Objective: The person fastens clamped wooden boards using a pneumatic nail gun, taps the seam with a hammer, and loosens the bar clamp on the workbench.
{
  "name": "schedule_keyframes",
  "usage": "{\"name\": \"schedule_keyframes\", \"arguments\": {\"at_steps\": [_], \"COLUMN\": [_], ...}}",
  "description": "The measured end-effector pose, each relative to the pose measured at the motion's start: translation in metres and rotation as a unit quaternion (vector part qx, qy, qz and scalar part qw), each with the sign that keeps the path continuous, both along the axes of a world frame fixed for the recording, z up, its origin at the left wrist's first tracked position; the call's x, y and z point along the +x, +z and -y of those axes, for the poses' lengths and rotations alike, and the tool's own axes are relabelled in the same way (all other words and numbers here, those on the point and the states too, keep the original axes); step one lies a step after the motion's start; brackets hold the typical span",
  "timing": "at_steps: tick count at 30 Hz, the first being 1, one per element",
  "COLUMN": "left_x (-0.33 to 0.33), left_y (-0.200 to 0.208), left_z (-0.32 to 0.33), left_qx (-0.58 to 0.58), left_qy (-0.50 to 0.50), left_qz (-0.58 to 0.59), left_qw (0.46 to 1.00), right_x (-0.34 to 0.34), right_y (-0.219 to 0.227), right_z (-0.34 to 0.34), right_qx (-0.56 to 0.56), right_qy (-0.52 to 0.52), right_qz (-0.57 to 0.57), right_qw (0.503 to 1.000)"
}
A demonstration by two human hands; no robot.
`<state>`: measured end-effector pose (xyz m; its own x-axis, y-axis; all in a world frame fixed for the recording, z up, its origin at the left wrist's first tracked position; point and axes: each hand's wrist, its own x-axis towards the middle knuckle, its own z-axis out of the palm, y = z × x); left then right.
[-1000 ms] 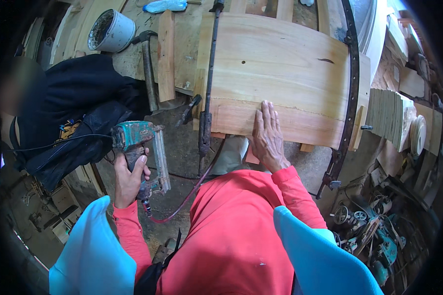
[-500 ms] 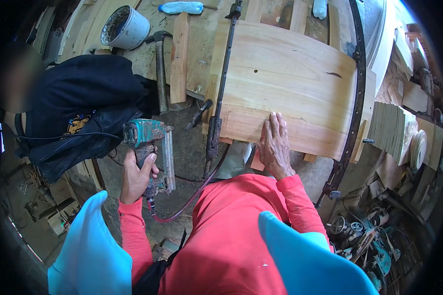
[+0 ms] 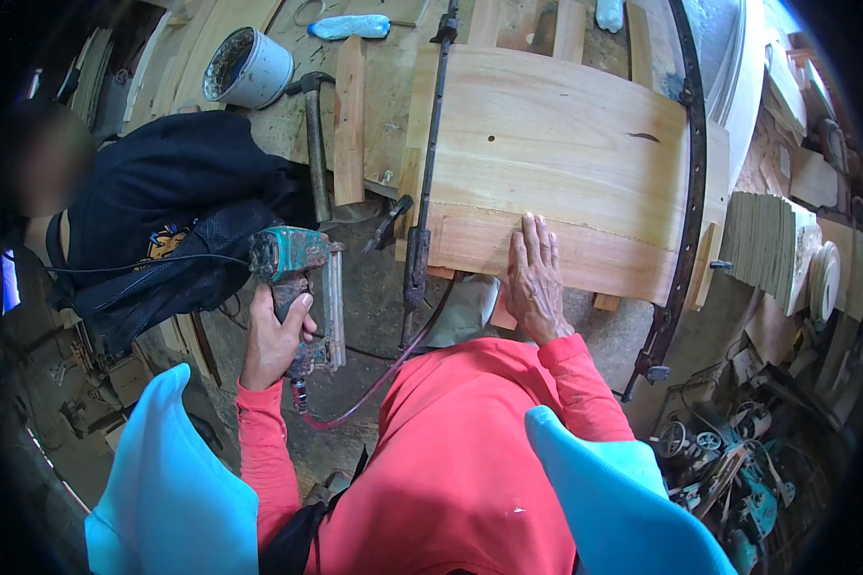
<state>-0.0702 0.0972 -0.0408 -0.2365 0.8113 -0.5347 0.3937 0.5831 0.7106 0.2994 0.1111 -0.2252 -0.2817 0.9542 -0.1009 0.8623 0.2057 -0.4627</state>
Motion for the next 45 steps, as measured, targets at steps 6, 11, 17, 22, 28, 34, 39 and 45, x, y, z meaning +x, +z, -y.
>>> {"name": "schedule_keyframes", "arguments": {"at_steps": [6, 11, 17, 22, 28, 34, 39, 45], "left_x": [0.022, 0.033, 0.052, 0.067, 0.092, 0.118, 0.128, 0.149], "left_y": [0.021, 0.039, 0.061, 0.073, 0.09, 0.096, 0.096, 0.095], "left_z": [-0.006, 0.003, 0.027, 0.052, 0.073, 0.073, 0.077, 0.065], "left_qx": [0.025, 0.014, 0.034, 0.019, 0.052, 0.036, 0.047, 0.038], "left_qy": [-0.016, -0.02, -0.01, -0.007, -0.008, -0.002, -0.022, -0.078], "left_qz": [-0.021, -0.054, -0.082, -0.117, -0.117, -0.169, -0.167, -0.164], "left_qw": [0.999, 0.998, 0.996, 0.993, 0.992, 0.985, 0.985, 0.983], "right_x": [0.002, 0.01, 0.021, 0.033, 0.048, 0.063, 0.075, 0.093], "right_y": [-0.004, -0.009, -0.02, -0.017, -0.021, -0.024, -0.023, -0.013], "right_z": [0.002, 0.004, 0.012, -0.006, -0.008, 0.004, -0.002, 0.009], "right_qx": [0.002, 0.012, 0.029, 0.005, 0.0, 0.007, -0.004, -0.031], "right_qy": [0.003, 0.028, 0.052, 0.045, 0.075, 0.085, 0.035, 0.024], "right_qz": [0.016, 0.028, 0.007, 0.008, 0.018, 0.034, 0.008, 0.042], "right_qw": [1.0, 0.999, 0.998, 0.999, 0.997, 0.996, 0.999, 0.998]}}
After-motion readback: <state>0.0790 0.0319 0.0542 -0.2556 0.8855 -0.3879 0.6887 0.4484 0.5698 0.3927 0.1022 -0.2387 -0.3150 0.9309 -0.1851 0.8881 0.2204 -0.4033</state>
